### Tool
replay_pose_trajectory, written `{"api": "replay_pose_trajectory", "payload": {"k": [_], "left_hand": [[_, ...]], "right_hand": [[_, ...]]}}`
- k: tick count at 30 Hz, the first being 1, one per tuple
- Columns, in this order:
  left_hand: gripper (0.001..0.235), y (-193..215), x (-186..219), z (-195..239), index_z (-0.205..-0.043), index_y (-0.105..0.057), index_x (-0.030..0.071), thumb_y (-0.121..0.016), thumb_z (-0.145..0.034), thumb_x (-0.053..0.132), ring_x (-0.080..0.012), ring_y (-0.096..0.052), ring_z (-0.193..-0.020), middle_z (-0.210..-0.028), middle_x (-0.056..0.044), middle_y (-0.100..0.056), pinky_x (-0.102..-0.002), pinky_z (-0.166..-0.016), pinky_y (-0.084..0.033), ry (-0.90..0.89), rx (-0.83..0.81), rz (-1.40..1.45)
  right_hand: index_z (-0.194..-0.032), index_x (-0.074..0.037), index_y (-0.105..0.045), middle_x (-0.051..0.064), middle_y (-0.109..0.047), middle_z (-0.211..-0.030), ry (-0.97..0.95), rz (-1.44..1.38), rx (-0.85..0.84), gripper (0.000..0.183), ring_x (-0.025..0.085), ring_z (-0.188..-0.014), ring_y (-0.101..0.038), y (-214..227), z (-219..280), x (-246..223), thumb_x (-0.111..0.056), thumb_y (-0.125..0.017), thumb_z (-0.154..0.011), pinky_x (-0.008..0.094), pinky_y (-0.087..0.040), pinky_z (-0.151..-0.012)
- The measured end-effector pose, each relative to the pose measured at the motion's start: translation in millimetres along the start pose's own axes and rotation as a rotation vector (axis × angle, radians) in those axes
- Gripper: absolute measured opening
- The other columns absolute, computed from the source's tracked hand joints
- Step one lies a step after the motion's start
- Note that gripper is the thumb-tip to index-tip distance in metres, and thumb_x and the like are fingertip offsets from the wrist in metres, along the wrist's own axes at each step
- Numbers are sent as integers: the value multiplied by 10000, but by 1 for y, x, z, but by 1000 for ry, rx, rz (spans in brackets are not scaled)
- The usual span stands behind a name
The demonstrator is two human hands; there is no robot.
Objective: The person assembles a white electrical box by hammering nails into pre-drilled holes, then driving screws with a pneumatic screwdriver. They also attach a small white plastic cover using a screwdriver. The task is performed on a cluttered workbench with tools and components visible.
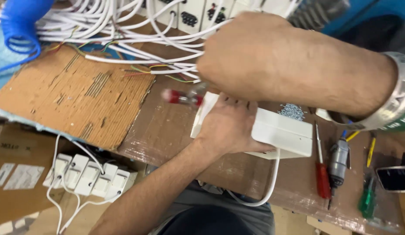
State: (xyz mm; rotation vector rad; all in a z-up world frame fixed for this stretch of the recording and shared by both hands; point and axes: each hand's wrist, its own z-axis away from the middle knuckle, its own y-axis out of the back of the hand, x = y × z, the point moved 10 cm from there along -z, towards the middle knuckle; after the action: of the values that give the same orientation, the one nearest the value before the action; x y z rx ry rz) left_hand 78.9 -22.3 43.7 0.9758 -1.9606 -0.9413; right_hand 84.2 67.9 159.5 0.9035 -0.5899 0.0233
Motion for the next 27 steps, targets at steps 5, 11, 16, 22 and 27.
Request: {"api": "replay_pose_trajectory", "payload": {"k": [5, 11, 16, 22, 27], "left_hand": [[1180, -7, 3, -3, -1217, -630, -111, -600, -708, 953, -409, -621, -1095, -1103, -254, -687, -525, -1117, -338, -17, -80, -114], [1097, 7, 5, 2, -1256, -625, -74, -627, -723, 884, -416, -598, -1125, -1127, -250, -676, -518, -1076, -381, -55, 35, -90], [1165, -11, 5, -2, -1087, -683, -56, -577, -719, 1044, -332, -697, -856, -940, -205, -717, -485, -946, -494, -48, -184, -178], [1109, 5, 3, -2, -929, -692, -21, -509, -740, 1056, -286, -708, -732, -784, -144, -699, -436, -837, -549, -63, -57, -215], [1192, -45, 33, -14, -1412, -531, 20, -130, -871, 1003, -384, -657, -1142, -1236, -224, -664, -591, -1031, -463, -90, -452, -329]], "right_hand": [[-836, -152, -793, 84, -738, -762, -22, -71, -12, 152, 249, -575, -671, -4, 2, -1, -264, -694, -865, 427, -598, -578], [-980, -224, -808, 55, -775, -836, -72, -226, 101, 178, 268, -687, -734, -16, 9, 9, -360, -733, -892, 456, -621, -702], [-1163, -72, -801, 88, -790, -914, -96, -517, 875, 253, 323, -649, -692, -27, 119, 48, -140, -710, -936, 455, -510, -561], [-914, -28, -625, 13, -575, -664, -797, -1163, 1020, 199, 114, -525, -491, -221, 233, 25, -50, -594, -1110, 250, -386, -481], [-983, -21, -698, -1, -573, -556, -1147, -1710, 988, 214, 95, -397, -514, -349, 228, -85, -158, -545, -1042, 233, -437, -342]]}}
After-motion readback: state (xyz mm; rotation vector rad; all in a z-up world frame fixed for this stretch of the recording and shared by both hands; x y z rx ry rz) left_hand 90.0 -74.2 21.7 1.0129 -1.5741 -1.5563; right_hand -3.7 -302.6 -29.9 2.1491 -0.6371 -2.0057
